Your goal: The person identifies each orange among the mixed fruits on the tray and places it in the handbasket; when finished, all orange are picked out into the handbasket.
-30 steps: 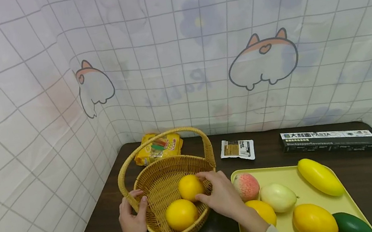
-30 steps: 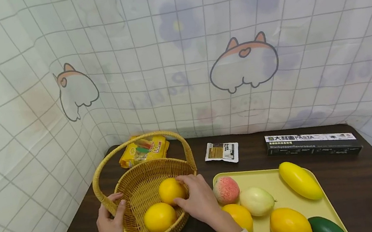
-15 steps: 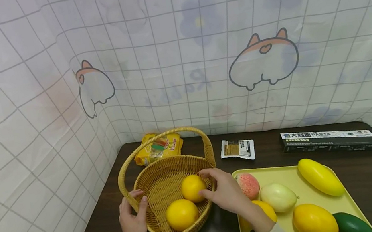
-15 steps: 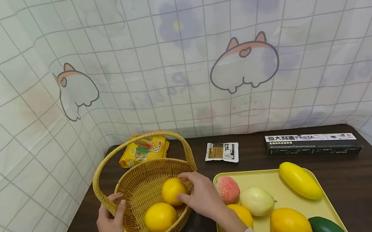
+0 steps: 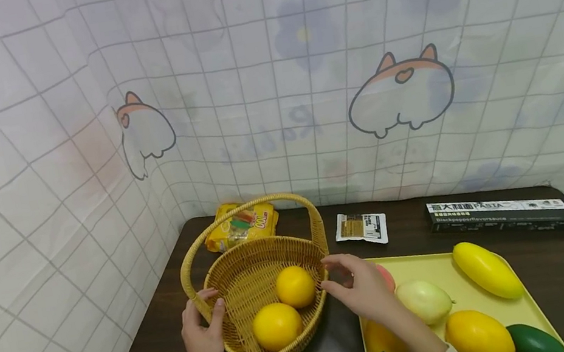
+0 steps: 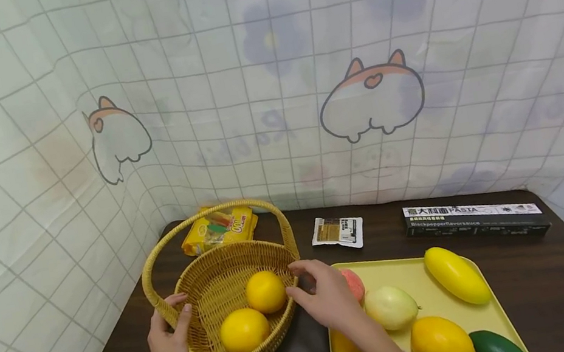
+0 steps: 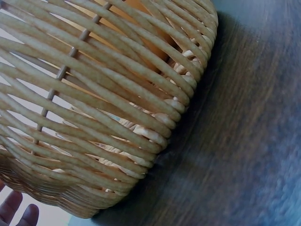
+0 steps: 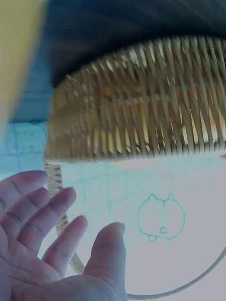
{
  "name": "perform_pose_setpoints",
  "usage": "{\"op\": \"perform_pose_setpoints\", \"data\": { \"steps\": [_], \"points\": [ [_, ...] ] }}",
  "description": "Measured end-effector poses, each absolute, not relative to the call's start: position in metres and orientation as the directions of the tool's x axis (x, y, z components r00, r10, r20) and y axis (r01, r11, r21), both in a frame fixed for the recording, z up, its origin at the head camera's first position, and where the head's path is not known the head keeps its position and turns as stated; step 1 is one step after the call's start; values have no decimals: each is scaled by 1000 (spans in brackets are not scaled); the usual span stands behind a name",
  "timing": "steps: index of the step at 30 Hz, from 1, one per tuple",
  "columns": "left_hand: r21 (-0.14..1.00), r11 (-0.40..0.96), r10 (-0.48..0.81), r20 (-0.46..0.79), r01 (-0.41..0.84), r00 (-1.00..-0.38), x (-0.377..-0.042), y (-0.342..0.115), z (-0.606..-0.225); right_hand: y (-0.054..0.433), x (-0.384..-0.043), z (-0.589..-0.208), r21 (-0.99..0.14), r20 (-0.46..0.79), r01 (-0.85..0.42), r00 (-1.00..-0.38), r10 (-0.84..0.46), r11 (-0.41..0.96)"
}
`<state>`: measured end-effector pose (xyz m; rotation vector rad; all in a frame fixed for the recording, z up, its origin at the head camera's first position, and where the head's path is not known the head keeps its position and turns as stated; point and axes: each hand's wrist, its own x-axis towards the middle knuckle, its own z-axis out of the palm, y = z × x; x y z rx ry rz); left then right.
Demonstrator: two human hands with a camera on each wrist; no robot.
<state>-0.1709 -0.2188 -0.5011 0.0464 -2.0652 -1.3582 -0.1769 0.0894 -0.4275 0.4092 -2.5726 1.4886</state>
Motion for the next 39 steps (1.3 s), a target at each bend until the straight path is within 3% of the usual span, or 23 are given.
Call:
{"op": "perform_pose_setpoints", "data": {
  "steps": [14,23,32,39],
  "points": [
    [826,460,-367,512,327,-777,-171,-219,-502,130,-146,-425,-837,294,-310,-950,-107,451],
    [824,455,-362,518,338,-775,-172,-217,-502,147,-135,-436,-756,438,-408,-896,-67,512],
    [824,458,-364,516,334,-775,-171,-217,-501,155,-124,-453,-785,400,-354,-916,-21,508],
    [823,463,-367,516,329,-774,-172,-218,-502,163,-121,-456,-842,298,-289,-953,-55,456]
  ]
}}
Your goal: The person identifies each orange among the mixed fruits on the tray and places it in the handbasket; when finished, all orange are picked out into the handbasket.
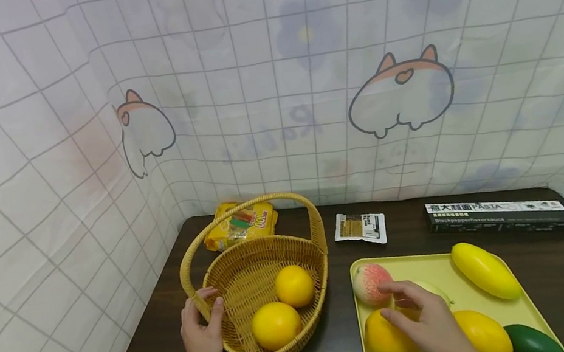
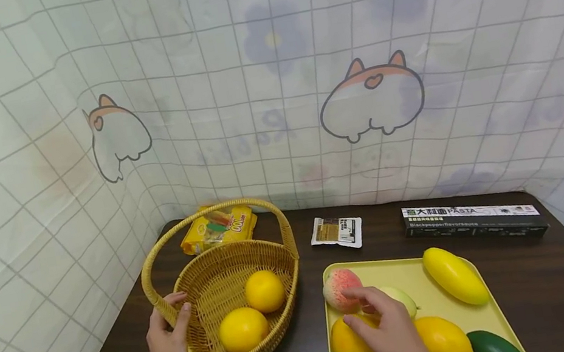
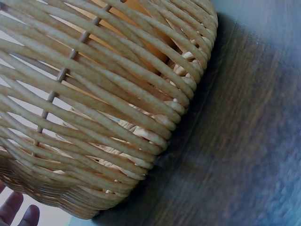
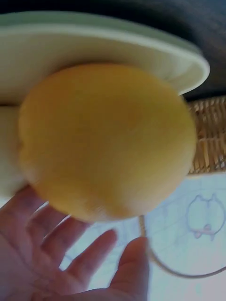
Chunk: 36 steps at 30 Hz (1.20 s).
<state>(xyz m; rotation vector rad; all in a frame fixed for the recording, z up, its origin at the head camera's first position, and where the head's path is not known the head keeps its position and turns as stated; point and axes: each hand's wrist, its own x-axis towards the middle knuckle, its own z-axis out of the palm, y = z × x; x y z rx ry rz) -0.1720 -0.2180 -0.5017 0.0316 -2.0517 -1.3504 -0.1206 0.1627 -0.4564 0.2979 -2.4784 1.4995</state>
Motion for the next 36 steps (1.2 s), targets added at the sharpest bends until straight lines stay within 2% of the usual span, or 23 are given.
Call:
{"op": "perform_pose_setpoints", "data": {
  "steps": [3,6,10,14,20,28,36],
  "points": [
    [822,466,-365,515,327,-775,-171,-218,-501,168,-118,-457,-866,233,-255,-967,-105,430],
    [822,465,-364,515,328,-776,-170,-218,-500,175,-116,-457,-874,174,-257,-958,-229,413],
    [820,469,-364,518,328,-774,-171,-217,-500,186,-116,-460,-875,168,-334,-889,-426,351],
    [822,470,-365,513,322,-777,-171,-217,-499,192,-117,-467,-855,236,-428,-824,-515,293],
    [824,465,-366,511,323,-778,-170,-217,-499,195,-119,-469,-840,232,-451,-801,-552,302],
    [824,468,-365,509,319,-780,-170,-216,-499,201,-119,-465,-881,-9,-265,-819,-574,392],
    [829,463,-374,504,314,-779,-170,-217,-500,201,-117,-468,-811,-75,-271,-831,-551,518]
  ]
}}
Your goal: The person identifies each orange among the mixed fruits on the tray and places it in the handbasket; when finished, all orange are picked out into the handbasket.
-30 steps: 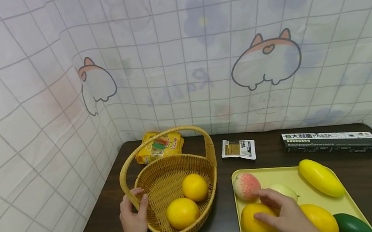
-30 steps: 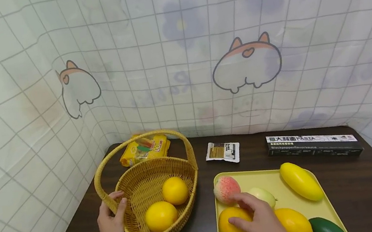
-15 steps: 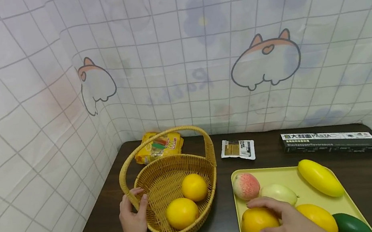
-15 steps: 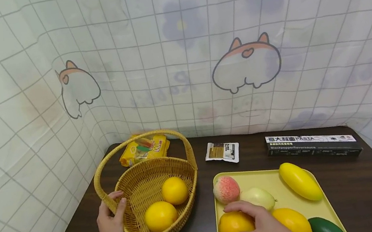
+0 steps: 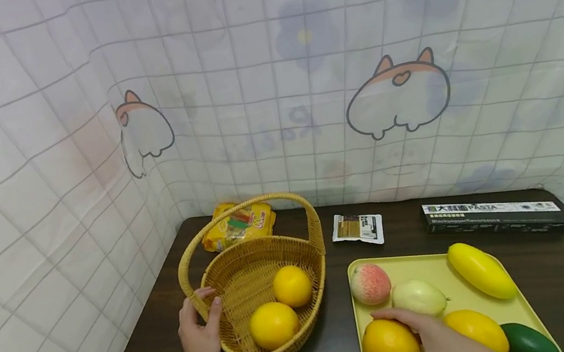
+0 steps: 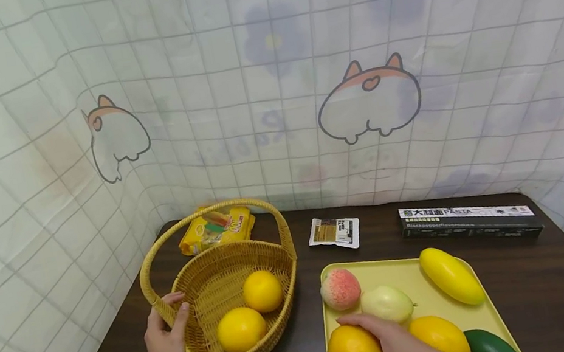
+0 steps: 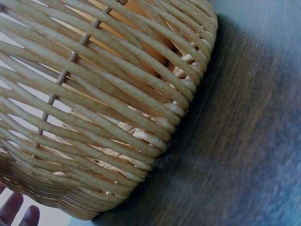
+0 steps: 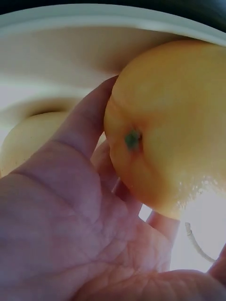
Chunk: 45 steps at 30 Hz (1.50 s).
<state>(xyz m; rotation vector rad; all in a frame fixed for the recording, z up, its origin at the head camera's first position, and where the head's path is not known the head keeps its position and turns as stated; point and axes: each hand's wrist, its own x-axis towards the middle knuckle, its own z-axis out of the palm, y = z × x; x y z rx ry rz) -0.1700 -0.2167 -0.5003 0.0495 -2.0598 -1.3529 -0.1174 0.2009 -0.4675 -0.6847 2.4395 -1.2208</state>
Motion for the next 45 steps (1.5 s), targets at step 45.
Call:
{"op": "perform_pose_setpoints", "data": {
  "steps": [45],
  "points": [
    [818,461,-371,531,346,-762,-169,-217,-499,112,-142,-438,-851,298,-457,-827,-477,260]
  ]
}}
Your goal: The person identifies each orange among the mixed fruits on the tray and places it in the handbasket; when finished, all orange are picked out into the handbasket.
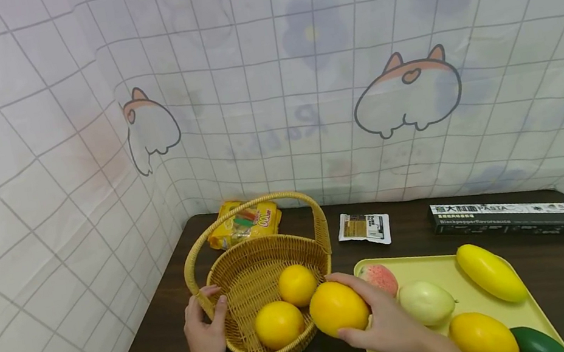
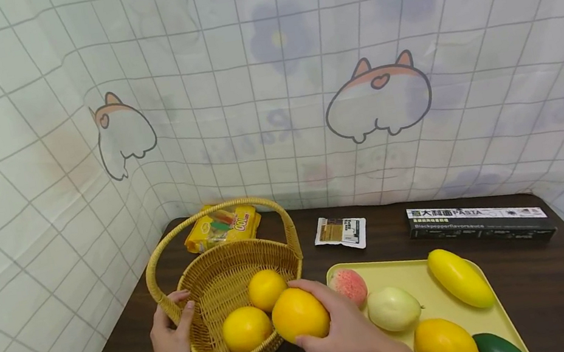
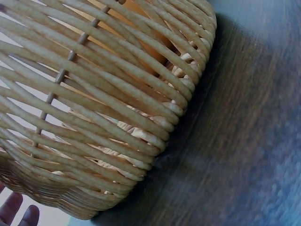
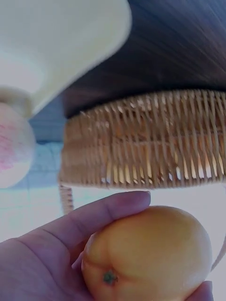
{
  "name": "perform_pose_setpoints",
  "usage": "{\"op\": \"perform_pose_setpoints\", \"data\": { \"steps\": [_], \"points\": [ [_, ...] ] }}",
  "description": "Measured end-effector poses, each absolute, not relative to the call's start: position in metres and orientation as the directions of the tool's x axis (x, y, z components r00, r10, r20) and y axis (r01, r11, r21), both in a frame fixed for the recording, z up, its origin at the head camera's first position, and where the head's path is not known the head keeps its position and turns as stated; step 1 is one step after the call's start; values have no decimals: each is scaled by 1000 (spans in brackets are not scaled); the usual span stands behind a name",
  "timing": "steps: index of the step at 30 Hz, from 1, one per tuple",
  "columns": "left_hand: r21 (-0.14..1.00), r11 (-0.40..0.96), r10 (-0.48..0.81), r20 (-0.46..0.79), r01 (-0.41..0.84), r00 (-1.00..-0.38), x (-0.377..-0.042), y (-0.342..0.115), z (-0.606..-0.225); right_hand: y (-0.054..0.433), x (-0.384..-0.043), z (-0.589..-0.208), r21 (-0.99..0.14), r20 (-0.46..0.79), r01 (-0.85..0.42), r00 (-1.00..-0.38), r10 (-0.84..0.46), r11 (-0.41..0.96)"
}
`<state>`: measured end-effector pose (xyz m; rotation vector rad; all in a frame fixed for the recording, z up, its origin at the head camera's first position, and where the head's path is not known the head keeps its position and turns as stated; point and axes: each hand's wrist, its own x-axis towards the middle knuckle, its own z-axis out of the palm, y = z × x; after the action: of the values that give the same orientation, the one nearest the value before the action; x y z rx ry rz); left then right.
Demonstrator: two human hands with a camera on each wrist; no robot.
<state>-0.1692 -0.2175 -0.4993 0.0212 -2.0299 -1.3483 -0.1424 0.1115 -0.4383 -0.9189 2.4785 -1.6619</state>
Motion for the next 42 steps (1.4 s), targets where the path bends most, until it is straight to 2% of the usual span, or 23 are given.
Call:
{"op": "perform_pose_setpoints", "data": {
  "steps": [9,16,26,35,42],
  "points": [
    [830,455,-375,506,321,-777,-170,-217,-500,92,-153,-429,-867,313,-449,-828,-465,214],
    [838,447,-377,494,313,-783,-170,-216,-501,78,-163,-427,-900,307,-417,-813,-495,125],
    [827,461,-379,510,321,-772,-169,-215,-503,62,-179,-439,-977,213,-196,-836,-505,-88],
    [825,466,-377,512,319,-772,-169,-217,-501,52,-183,-442,-977,214,-190,-848,-484,-100],
    [823,472,-373,511,315,-775,-170,-217,-501,48,-180,-446,-972,225,-229,-851,-475,-50]
  ]
}}
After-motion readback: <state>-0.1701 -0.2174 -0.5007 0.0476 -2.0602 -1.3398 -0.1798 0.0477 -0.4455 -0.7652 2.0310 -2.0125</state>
